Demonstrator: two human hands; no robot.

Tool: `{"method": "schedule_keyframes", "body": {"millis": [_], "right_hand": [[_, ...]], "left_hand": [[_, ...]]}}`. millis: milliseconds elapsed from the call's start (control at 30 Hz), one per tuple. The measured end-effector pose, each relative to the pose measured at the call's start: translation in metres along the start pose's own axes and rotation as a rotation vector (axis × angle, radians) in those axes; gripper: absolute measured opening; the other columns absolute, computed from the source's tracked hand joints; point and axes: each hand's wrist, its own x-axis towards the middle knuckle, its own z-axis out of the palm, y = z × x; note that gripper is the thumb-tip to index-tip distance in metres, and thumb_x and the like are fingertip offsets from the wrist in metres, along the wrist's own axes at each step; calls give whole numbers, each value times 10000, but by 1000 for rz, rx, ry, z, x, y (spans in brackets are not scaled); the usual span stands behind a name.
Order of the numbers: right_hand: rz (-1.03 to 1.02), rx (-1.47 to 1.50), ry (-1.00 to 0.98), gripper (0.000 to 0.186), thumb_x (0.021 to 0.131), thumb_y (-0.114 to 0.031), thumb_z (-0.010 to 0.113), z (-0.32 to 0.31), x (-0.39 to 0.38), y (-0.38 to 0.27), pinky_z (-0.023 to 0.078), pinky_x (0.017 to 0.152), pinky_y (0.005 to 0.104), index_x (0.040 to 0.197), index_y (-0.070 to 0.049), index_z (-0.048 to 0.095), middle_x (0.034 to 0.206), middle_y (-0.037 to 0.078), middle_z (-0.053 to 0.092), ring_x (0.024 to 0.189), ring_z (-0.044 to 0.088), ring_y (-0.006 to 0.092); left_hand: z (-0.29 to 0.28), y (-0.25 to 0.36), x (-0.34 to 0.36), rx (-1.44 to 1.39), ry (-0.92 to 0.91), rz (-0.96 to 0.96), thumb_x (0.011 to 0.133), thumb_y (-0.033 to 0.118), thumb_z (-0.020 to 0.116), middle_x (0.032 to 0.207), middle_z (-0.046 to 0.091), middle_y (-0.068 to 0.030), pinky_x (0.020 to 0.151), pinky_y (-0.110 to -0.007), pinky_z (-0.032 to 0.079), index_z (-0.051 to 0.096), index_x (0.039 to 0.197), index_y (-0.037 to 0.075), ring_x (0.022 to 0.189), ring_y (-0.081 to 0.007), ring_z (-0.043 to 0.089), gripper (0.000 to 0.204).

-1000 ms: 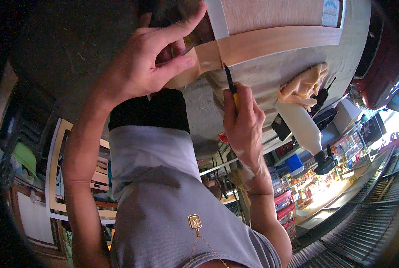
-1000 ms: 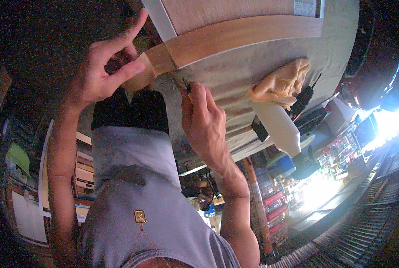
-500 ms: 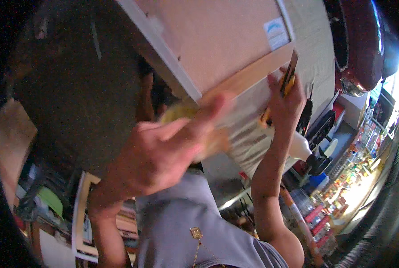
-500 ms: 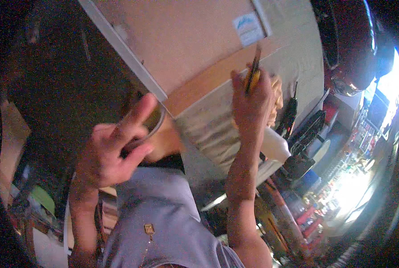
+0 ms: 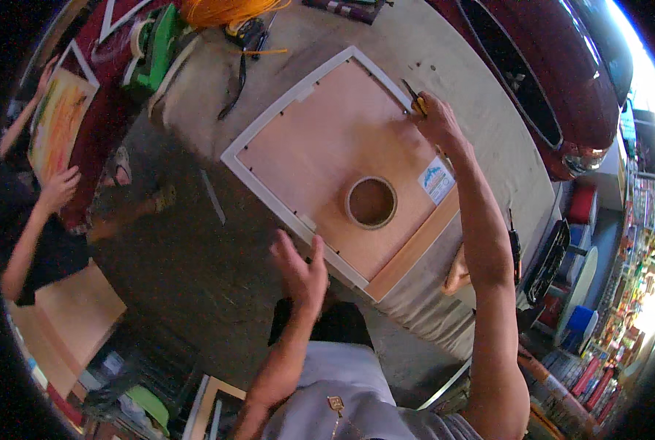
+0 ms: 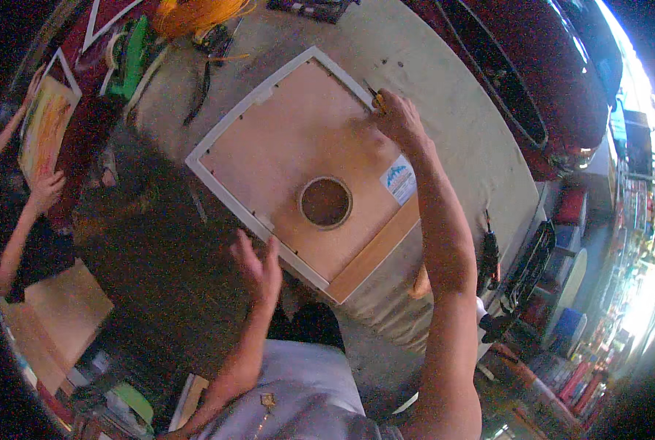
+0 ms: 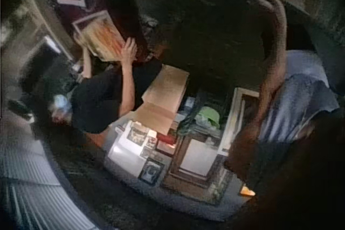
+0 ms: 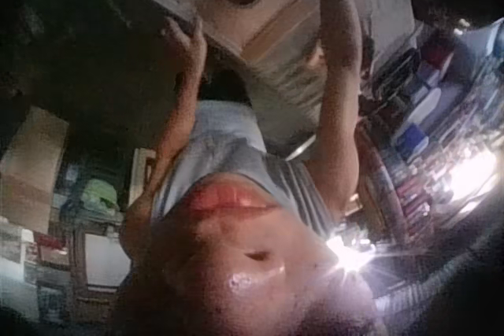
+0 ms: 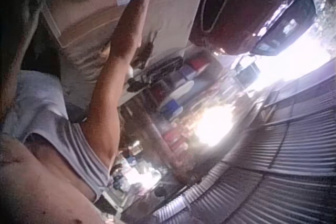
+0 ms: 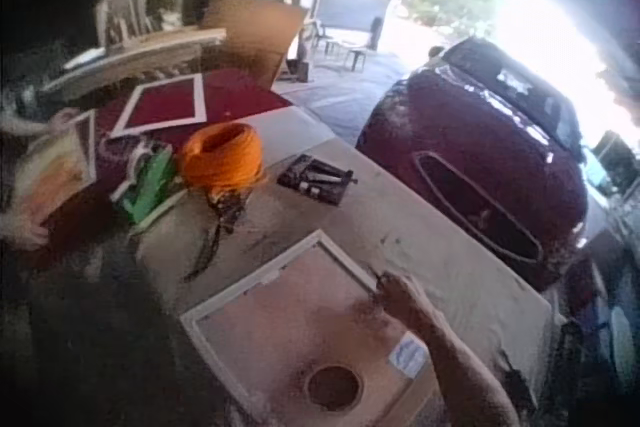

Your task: The person applies self-adhesive edge banding to the edges of a wooden cabinet door. They measure and cut the banding with a utility knife, press it into place, and wipe the surface with a cloth. The person repeats this process for multiple edges of the door.

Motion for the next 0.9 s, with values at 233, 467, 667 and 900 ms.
{"method": "schedule_keyframes", "body": {"millis": [233, 467, 667, 900], "right_hand": [[277, 224, 7, 286, 737, -141, 711, -17, -90, 16, 486, 644, 399, 966, -38, 574, 769, 161, 631, 707, 630, 290], [757, 475, 281, 218, 781, -143, 664, -8, -173, 8, 486, 600, 402, 936, -20, 571, 697, 123, 601, 640, 627, 274], [656, 413, 330, 236, 777, -135, 671, 27, -221, -16, 487, 633, 440, 921, 2, 543, 764, 230, 628, 713, 623, 416], [689, 317, 359, 286, 743, -70, 675, 90, -318, -122, 496, 684, 500, 965, -31, 498, 861, 229, 618, 805, 613, 443]], "left_hand": [[6, -6, 28, -85, 95, 110, 819, 349, 741, 1264, 381, -222, 1003, -439, 372, 362, 1396, -26, 1194, -338, 400, 786], [51, 56, 187, 256, -141, 668, 700, 449, 805, 1222, 478, -279, 953, -530, 410, 475, 1284, -33, 1112, -451, 483, 826], [38, 105, 278, 466, -633, 799, 815, 252, 688, 1061, 663, -169, 829, -367, 499, 638, 1141, 1, 941, -284, 637, 415], [-71, 44, 189, 728, -455, 752, 737, 114, 691, 989, 702, -140, 748, -299, 534, 647, 1170, 8, 842, -174, 686, 448]]}}
